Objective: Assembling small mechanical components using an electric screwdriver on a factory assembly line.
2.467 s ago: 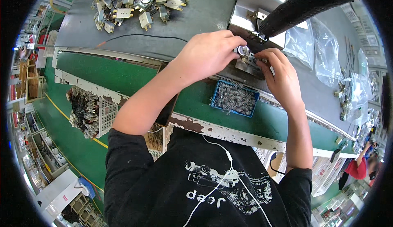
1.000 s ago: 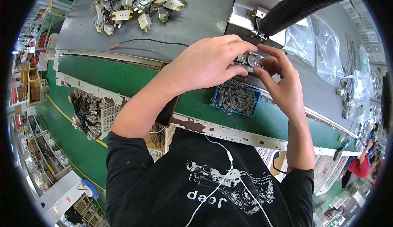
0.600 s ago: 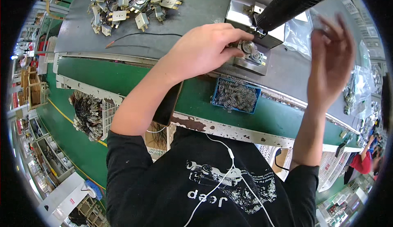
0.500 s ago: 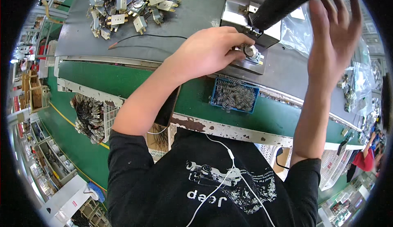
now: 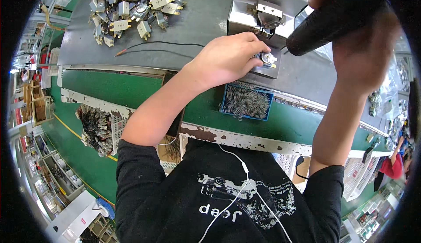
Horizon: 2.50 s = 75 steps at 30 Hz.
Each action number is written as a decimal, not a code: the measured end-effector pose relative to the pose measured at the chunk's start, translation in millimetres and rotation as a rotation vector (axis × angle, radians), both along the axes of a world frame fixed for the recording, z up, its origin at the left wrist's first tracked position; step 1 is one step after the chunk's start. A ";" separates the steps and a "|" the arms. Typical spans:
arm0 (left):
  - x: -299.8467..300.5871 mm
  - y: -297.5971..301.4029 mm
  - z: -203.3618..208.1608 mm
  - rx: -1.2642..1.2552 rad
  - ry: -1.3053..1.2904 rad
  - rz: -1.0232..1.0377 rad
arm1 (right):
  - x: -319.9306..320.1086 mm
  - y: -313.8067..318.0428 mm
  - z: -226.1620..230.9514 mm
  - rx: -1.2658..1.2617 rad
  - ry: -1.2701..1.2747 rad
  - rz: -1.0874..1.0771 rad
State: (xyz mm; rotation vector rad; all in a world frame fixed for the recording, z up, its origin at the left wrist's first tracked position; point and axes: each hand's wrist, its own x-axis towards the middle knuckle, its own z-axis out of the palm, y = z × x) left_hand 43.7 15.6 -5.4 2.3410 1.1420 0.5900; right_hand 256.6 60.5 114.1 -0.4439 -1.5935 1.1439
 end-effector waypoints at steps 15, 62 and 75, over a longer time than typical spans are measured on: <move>-3.2 1.5 -8.3 0.000 -0.039 -0.026 | -7.6 -9.7 -18.4 0.343 0.058 0.199; -2.6 -1.8 -5.0 -0.068 0.047 0.020 | -61.3 -29.5 -43.1 0.072 -0.009 -0.317; 1.0 -6.6 1.0 -0.091 0.026 0.035 | -47.0 -9.8 -50.7 -0.012 0.189 0.053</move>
